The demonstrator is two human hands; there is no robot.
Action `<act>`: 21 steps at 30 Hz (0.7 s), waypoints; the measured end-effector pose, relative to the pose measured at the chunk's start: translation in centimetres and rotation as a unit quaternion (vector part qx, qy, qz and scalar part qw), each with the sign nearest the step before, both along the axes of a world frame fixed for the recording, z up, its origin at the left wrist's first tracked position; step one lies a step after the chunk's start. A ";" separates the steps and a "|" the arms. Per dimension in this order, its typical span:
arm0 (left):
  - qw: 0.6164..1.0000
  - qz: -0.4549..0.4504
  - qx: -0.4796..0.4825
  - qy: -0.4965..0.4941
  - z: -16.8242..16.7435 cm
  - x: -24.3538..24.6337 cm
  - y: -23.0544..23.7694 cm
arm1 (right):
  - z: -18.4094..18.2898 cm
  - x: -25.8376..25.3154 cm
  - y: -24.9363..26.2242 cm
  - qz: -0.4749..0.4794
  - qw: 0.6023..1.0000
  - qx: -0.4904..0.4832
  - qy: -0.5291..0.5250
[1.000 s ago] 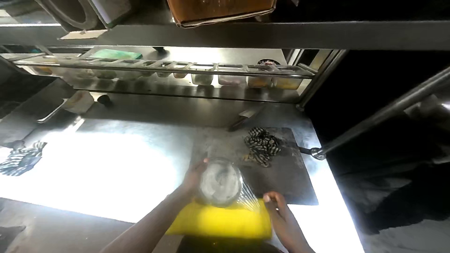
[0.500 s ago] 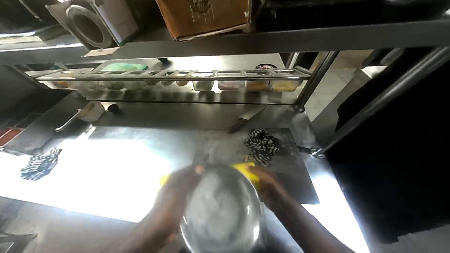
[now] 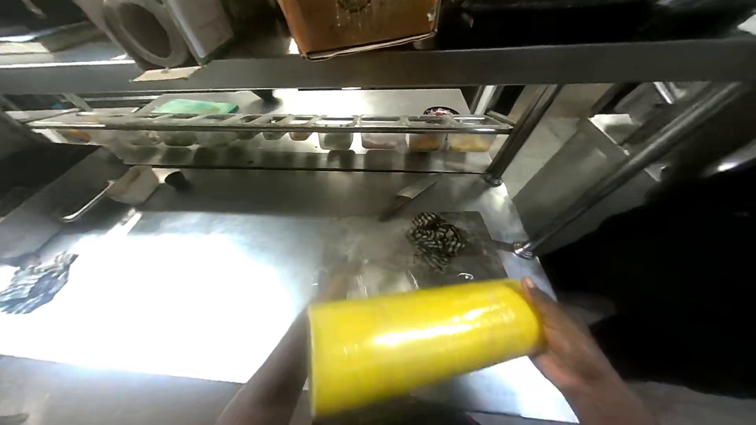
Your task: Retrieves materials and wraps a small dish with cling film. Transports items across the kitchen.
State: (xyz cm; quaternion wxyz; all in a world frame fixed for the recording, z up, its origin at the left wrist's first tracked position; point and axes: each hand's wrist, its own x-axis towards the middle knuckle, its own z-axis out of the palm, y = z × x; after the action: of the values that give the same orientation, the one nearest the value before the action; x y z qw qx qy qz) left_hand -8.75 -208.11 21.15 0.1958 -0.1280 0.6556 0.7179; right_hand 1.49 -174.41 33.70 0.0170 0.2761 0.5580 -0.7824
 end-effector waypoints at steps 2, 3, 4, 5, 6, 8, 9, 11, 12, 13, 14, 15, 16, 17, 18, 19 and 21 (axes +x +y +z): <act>0.995 0.006 0.042 -0.093 4.7 0.2 2.0 | -2.7 3.0 0.5 -0.012 0.999 0.003 -0.046; 0.992 -0.033 0.076 -0.097 4.6 -0.3 1.7 | -4.0 4.5 0.6 -0.016 0.998 0.000 -0.065; 0.988 -0.084 0.095 -0.090 4.2 -0.7 1.2 | -5.3 6.1 0.6 -0.025 0.996 -0.002 -0.089; 0.985 -0.122 0.097 -0.080 4.5 -0.8 0.9 | -6.4 7.6 0.4 -0.031 0.993 -0.003 -0.110; 0.984 -0.141 0.087 -0.064 5.1 -0.7 1.1 | -7.3 9.1 0.1 -0.036 0.991 0.000 -0.128; 0.969 -0.178 0.164 -0.053 2.9 -1.3 0.1 | -8.4 11.9 -0.9 -0.059 0.984 0.004 -0.168; 0.947 -0.198 0.243 -0.065 0.7 -1.7 -0.6 | -8.8 13.3 -1.5 -0.073 0.979 0.001 -0.189; 0.913 -0.182 0.349 -0.104 -1.7 -1.3 -0.9 | -9.4 15.7 -2.9 -0.102 0.971 -0.017 -0.214; 0.901 -0.146 0.388 -0.126 -1.9 -0.5 -0.6 | -9.9 16.6 -3.5 -0.117 0.968 -0.025 -0.220; 0.887 -0.094 0.425 -0.154 -1.5 0.3 0.0 | -10.5 17.1 -4.2 -0.131 0.965 -0.026 -0.226; 0.875 -0.041 0.448 -0.178 -0.8 1.0 0.5 | -11.2 17.5 -4.8 -0.137 0.963 -0.025 -0.231; 0.865 -0.011 0.465 -0.191 -0.6 1.5 0.8 | -12.0 17.9 -5.2 -0.135 0.962 -0.021 -0.238; 0.853 -0.002 0.485 -0.191 -0.7 1.7 1.0 | -12.7 18.2 -5.5 -0.133 0.960 -0.015 -0.246; 0.853 0.009 0.487 -0.186 -0.5 1.8 1.2 | -13.3 18.5 -5.7 -0.134 0.958 -0.014 -0.252; 0.856 0.024 0.485 -0.176 -0.1 1.9 1.6 | -13.7 18.6 -5.8 -0.136 0.957 -0.016 -0.255; 0.861 0.047 0.480 -0.164 0.5 2.1 2.1 | -14.0 18.6 -5.8 -0.139 0.956 -0.020 -0.259; 0.869 0.073 0.469 -0.139 1.4 2.7 2.9 | -14.4 18.5 -5.9 -0.139 0.954 -0.019 -0.264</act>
State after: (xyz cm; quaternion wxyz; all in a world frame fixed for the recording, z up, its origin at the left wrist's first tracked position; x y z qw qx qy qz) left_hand -6.09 -205.22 22.52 0.2695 -0.1672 0.1966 0.9278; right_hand 20.02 -180.33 19.27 0.0599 0.5470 0.4751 -0.6867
